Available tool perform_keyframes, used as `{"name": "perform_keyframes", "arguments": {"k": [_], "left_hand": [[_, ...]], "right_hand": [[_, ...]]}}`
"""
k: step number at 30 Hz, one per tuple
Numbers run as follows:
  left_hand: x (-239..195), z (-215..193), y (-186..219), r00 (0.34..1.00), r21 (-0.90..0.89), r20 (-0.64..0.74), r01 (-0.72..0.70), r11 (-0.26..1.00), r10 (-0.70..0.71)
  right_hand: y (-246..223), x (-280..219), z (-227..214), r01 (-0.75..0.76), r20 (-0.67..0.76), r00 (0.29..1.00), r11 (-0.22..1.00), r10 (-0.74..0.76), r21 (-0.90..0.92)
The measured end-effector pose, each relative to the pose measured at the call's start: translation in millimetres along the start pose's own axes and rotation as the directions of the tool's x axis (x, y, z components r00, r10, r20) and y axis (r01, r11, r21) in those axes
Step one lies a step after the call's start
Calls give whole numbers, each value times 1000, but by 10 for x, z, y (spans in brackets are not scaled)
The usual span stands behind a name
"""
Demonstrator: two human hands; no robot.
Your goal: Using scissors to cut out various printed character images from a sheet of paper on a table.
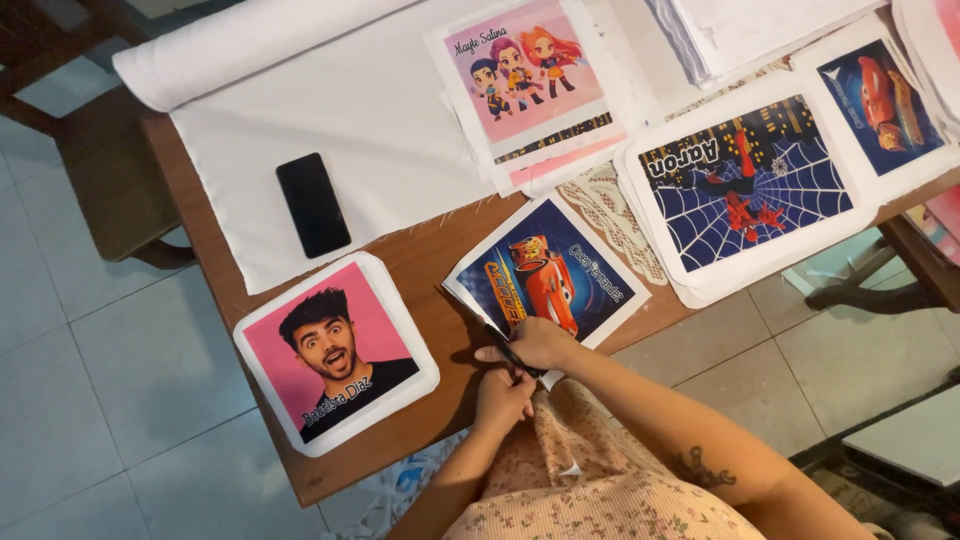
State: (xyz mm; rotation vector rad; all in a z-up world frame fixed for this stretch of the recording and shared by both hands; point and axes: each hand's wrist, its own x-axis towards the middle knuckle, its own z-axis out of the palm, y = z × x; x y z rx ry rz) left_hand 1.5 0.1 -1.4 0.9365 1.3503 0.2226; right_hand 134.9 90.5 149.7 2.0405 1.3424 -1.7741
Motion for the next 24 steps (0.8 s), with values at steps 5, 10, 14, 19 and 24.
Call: {"name": "perform_keyframes", "arguments": {"k": [5, 10, 14, 19, 24], "left_hand": [[-102, -42, 154, 1000, -1, 14, -24, 1000, 24], [-93, -20, 121, 1000, -62, -9, -8, 998, 8], [-112, -21, 180, 1000, -61, -14, -7, 998, 6], [-66, 7, 77, 999, -90, -23, -26, 996, 24], [-7, 8, 35, 1000, -43, -18, -25, 999, 24]], "right_hand": [[34, 75, 62, -6, -49, 999, 998, 3, -67], [-76, -7, 35, -15, -60, 998, 999, 12, -44], [-172, -49, -8, -13, -38, 999, 999, 12, -40], [-60, 127, 68, -17, -47, 999, 998, 14, -57], [251, 635, 120, -14, 39, 999, 988, 8, 154]]}}
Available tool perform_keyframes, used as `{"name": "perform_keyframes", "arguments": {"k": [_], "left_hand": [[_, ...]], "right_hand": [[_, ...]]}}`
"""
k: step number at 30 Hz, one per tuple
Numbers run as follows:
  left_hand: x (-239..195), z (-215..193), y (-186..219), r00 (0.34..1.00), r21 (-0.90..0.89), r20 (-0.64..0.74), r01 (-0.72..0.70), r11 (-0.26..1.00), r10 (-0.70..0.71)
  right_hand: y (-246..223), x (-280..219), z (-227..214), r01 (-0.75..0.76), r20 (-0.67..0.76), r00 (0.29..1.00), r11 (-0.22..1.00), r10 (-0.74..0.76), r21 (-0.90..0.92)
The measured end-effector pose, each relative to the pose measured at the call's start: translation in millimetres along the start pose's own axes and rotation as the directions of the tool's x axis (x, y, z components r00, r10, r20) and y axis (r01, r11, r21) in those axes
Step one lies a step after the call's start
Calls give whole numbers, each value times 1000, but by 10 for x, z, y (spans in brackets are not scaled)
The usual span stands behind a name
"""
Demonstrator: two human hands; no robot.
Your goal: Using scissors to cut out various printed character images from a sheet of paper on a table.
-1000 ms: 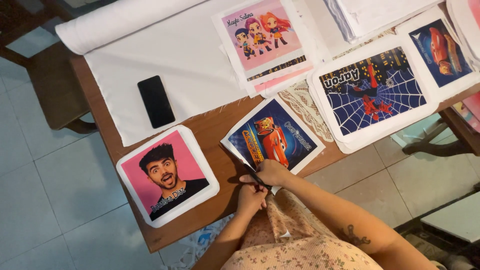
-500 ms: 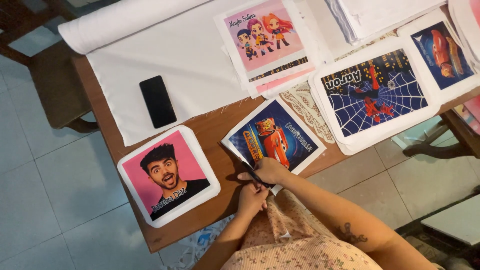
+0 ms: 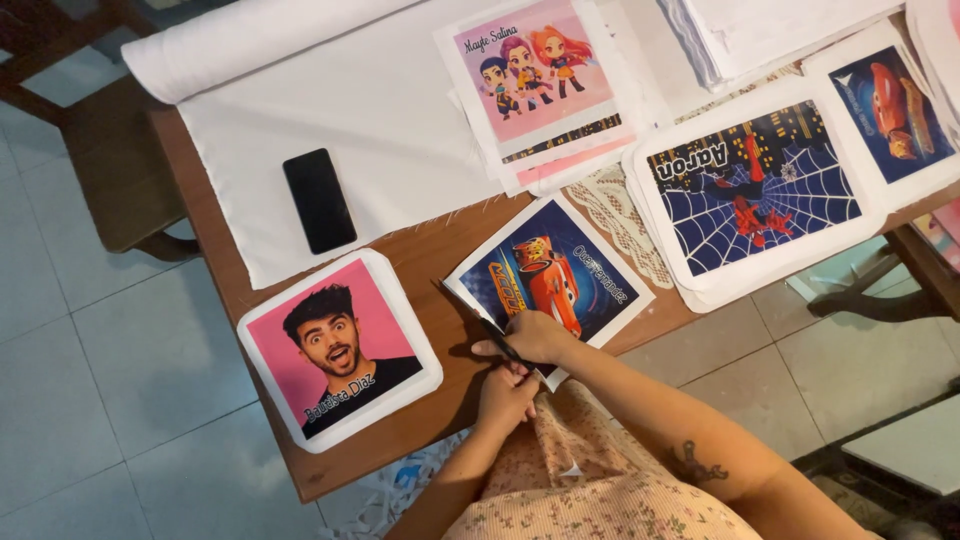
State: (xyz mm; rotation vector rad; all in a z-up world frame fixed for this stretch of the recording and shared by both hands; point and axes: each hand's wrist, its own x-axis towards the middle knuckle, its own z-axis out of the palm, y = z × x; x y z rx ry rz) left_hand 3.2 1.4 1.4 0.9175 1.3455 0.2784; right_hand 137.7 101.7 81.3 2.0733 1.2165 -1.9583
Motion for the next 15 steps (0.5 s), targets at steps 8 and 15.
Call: {"name": "perform_keyframes", "arguments": {"k": [8, 15], "left_hand": [[-63, -28, 78, 1000, 33, 15, -5, 999, 5], [-85, -25, 76, 1000, -34, 16, -6, 999, 7]], "right_hand": [[-233, -201, 28, -19, -90, 996, 971, -2, -237], [-250, -139, 11, -6, -75, 997, 962, -15, -272]]}}
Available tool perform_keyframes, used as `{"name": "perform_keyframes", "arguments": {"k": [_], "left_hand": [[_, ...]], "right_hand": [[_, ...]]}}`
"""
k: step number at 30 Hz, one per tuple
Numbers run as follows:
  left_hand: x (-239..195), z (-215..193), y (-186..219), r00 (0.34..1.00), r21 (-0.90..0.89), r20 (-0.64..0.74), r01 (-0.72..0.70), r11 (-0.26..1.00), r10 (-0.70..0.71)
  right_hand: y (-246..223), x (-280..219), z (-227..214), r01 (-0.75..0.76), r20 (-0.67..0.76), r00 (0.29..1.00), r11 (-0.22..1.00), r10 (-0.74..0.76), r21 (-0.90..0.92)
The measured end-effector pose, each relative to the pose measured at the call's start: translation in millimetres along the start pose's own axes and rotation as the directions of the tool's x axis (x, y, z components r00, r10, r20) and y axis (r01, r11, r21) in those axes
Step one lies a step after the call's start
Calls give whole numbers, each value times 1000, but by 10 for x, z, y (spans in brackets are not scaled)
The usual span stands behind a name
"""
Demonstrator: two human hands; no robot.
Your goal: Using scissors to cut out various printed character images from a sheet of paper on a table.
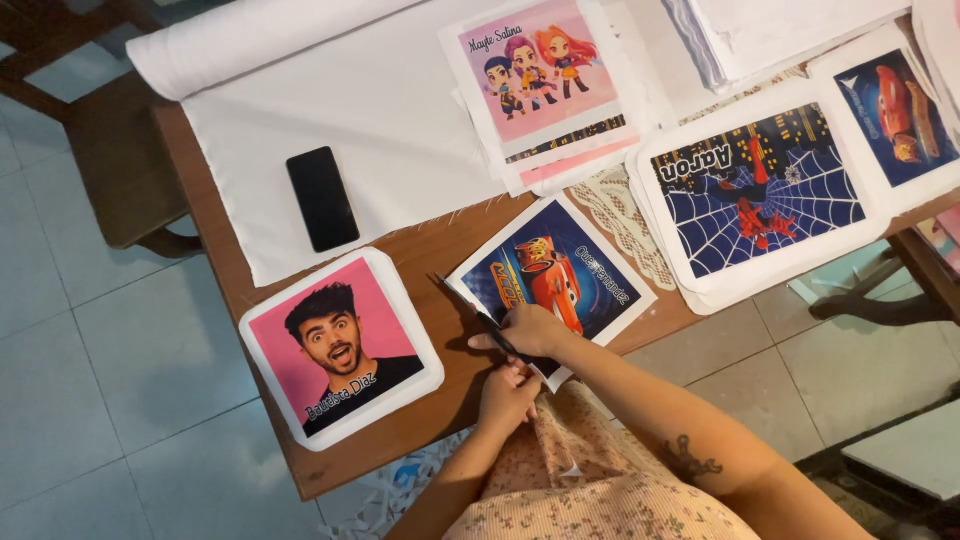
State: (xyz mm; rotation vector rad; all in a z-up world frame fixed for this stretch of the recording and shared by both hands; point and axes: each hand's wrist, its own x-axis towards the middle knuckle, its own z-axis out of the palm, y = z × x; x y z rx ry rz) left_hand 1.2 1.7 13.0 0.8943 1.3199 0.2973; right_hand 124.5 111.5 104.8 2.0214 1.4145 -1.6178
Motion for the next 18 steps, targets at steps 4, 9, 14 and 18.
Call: {"name": "perform_keyframes", "arguments": {"k": [4, 9, 14, 18], "left_hand": [[-15, 3, 60, 1000, 11, 16, -12, 1000, 12], [0, 5, 50, 1000, 25, 23, -21, 999, 21], [-38, 8, 94, 999, 21, 29, -25, 999, 24], [-37, 17, 43, 999, 35, 30, -17, 999, 16]], "right_hand": [[-51, -56, -61, 11, 40, 999, 995, -15, 102], [12, 55, -52, 22, 27, 999, 993, -25, 117], [-5, 91, -61, 33, 30, 999, 983, -39, 180], [-72, 68, -39, 116, -59, 992, 993, -114, 35]]}}
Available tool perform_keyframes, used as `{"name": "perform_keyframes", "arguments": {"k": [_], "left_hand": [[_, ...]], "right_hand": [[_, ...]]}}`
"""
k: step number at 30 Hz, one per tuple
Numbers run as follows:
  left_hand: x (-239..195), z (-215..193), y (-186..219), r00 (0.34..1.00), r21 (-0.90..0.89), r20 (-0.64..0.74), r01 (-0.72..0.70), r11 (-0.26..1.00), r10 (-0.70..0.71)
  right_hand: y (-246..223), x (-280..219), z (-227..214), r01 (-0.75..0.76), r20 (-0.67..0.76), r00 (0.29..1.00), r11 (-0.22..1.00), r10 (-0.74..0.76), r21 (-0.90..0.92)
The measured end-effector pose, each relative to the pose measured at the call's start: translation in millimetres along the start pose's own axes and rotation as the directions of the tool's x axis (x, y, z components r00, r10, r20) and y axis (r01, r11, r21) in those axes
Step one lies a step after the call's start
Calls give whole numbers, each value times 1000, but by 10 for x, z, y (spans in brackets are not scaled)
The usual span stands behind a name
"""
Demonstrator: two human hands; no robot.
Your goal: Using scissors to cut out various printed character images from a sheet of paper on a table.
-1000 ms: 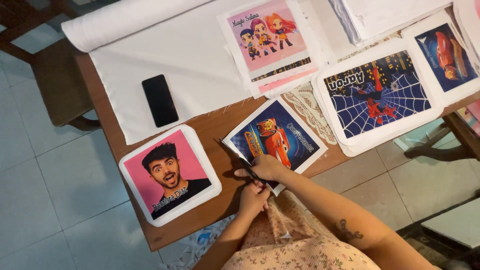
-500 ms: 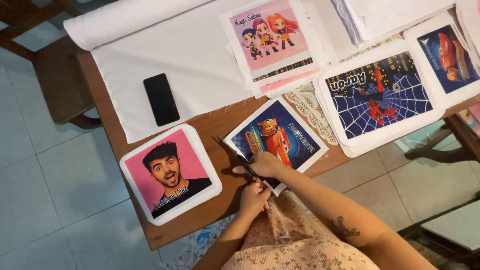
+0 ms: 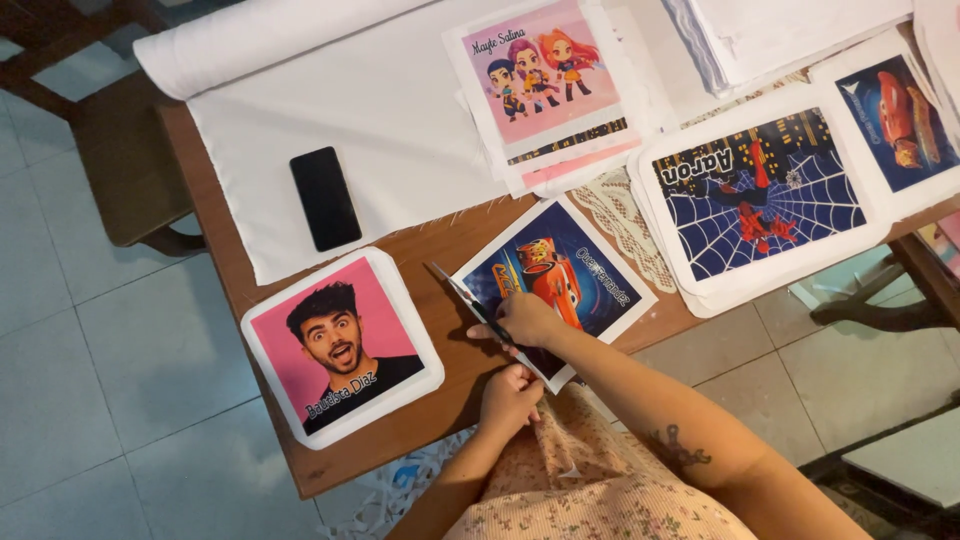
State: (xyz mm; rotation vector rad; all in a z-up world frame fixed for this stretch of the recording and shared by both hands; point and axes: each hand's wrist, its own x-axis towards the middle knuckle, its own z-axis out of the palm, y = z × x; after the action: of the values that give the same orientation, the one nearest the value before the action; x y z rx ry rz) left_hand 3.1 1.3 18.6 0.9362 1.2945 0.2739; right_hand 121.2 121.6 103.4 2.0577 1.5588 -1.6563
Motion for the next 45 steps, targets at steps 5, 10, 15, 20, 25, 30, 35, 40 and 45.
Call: {"name": "perform_keyframes", "arguments": {"k": [5, 10, 15, 20, 25, 30, 35, 40, 45], "left_hand": [[-273, -176, -60, 998, 291, 47, -56, 955, 44], [-854, -805, -536, 938, 466, -75, 334, 820, -339], [-910, -1381, -1486, 647, 799, -266, 563, 212, -715], [-818, -747, -682, 931, 834, -127, -86, 545, 341], [-218, -266, 303, 613, 851, 133, -473, 227, 778], [734, -57, 1059, 642, 888, -49, -323, 328, 765], [1361, -42, 1815, 795, 916, -252, 11, 401, 552], [1493, 17, 2235, 905, 810, -383, 234, 538, 183], [1286, 83, 2217, 970, 816, -48, -98, 570, 237]], "right_hand": [[-131, -304, -236, 30, 67, 997, 999, -32, 33], [425, -503, -346, 47, -53, 998, 997, -44, 68], [1300, -905, -387, -85, -250, 949, 919, 193, 384], [1836, -1113, -251, -111, -292, 887, 778, 358, 618], [2157, -1229, -176, -40, -338, 858, 705, 388, 708], [2569, -1350, -137, -85, -359, 856, 788, 371, 610], [2981, -1567, -60, -79, -363, 806, 694, 467, 716], [3361, -1785, -117, -101, -298, 782, 583, 548, 806], [3520, -1786, -151, -139, -240, 763, 515, 600, 846]]}}
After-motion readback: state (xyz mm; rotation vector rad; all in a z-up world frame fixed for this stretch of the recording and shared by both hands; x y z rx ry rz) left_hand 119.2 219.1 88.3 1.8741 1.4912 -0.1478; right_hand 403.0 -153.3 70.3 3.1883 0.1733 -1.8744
